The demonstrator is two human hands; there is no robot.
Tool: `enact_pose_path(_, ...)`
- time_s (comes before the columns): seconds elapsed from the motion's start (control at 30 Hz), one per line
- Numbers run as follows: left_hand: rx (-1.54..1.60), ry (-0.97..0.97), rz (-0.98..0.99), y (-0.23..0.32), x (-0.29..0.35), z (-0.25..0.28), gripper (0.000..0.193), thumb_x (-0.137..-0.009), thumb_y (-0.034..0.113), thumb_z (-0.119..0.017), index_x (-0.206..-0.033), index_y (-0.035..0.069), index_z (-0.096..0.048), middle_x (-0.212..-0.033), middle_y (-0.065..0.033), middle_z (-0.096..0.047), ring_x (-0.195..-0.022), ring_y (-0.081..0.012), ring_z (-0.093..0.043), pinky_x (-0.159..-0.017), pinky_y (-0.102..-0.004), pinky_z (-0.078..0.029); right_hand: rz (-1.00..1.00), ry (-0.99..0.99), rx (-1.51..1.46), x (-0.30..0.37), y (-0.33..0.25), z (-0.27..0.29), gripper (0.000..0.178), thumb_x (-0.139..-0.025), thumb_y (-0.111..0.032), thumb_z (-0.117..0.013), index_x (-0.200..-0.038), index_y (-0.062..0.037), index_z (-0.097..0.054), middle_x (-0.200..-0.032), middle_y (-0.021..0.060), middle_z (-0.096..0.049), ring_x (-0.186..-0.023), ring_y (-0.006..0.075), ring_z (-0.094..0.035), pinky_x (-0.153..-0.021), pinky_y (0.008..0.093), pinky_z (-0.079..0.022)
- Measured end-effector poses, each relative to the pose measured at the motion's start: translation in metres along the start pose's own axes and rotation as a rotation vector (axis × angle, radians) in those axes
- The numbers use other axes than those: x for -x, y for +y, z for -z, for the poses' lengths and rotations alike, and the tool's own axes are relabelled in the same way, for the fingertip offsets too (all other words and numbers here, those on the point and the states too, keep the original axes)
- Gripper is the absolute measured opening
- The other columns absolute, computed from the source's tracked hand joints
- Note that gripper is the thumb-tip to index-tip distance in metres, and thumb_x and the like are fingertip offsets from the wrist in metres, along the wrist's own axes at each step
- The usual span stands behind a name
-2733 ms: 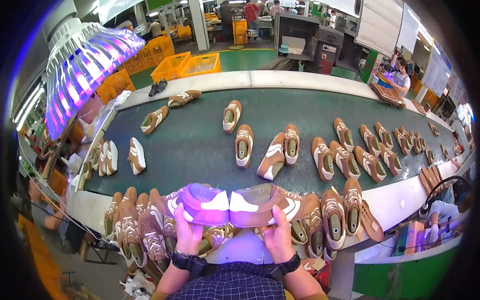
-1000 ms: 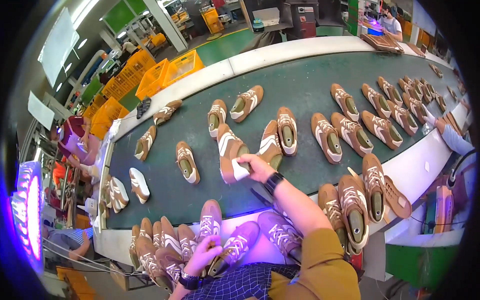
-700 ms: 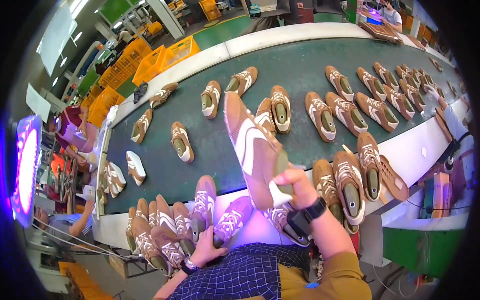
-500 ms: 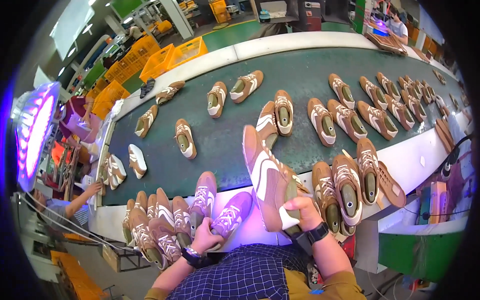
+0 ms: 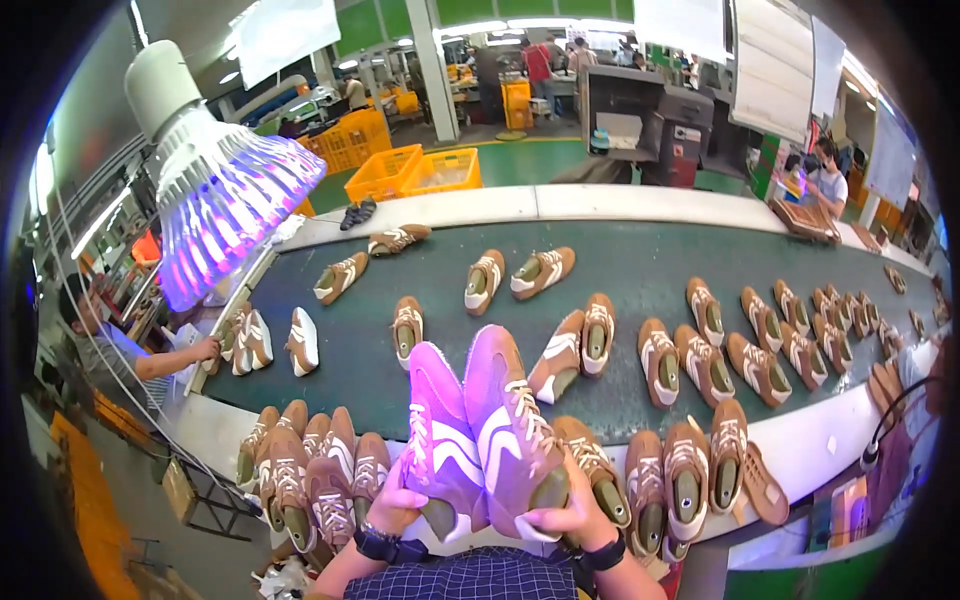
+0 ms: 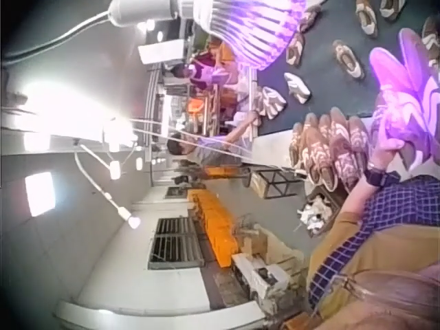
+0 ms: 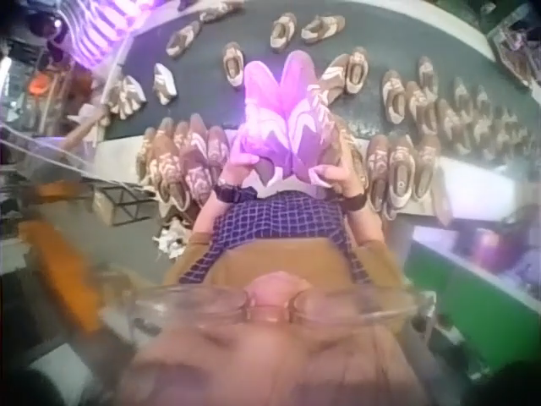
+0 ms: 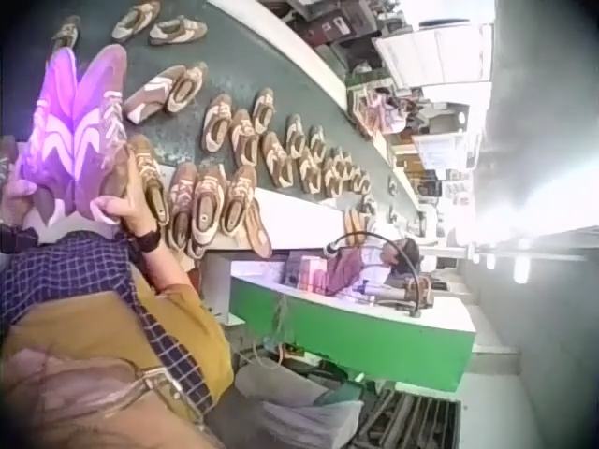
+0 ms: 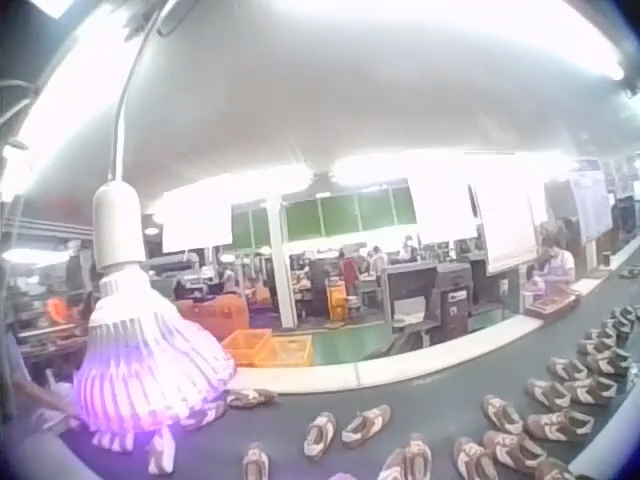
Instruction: Inspecting and sorting shoes on a conveyor belt, applying markings with a pen.
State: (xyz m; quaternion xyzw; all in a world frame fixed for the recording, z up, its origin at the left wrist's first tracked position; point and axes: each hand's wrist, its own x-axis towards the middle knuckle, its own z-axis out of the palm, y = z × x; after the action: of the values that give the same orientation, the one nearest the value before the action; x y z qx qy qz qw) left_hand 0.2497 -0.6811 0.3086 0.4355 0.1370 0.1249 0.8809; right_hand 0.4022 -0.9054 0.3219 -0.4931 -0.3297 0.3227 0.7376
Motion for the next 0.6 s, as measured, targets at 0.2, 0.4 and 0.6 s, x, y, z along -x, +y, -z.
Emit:
enact_pose_path(0.2, 0.011, -0.008, -0.373, 0.015, 0.001, -0.037, 0.095, -0.052, 0.016, -0.081, -0.130, 0.003, -0.028, -0.116, -0.0100, -0.047, -0.106, -0.0230, -0.051, -0.092, -0.0348, -0.042, 0.226, 0.136, -0.040, -0.017, -0.006, -0.012, 0.112, -0.053, -0.052, -0.084, -0.133, 0.0036, -0.028, -0.120, 0.0123, -0.048, -0.112, 0.0186, -0.048, -0.095, 0.0317, -0.037)
enact_pose_path(0.4, 0.306, -0.147, 0.060, -0.005, 0.005, -0.009, 0.094, -0.053, 0.012, -0.086, -0.130, 0.000, -0.034, -0.113, -0.0168, -0.056, -0.100, -0.0340, -0.059, -0.084, -0.0457, -0.051, -0.241, 0.035, -0.532, 0.002, 0.049, 0.011, 0.085, -0.075, -0.058, -0.063, -0.134, -0.0032, -0.035, -0.124, 0.0094, -0.051, -0.111, 0.0216, -0.051, -0.095, 0.0359, -0.043)
enact_pose_path(0.6, 0.280, -0.262, 0.335, -0.015, 0.002, 0.024, 0.090, -0.055, 0.002, -0.072, -0.136, 0.002, -0.031, -0.124, -0.0147, -0.050, -0.116, -0.0290, -0.050, -0.100, -0.0422, -0.040, -0.517, -0.138, -0.861, 0.007, 0.053, 0.027, 0.075, -0.070, -0.015, -0.064, -0.135, 0.0026, -0.030, -0.128, 0.0159, -0.047, -0.115, 0.0257, -0.050, -0.100, 0.0370, -0.039)
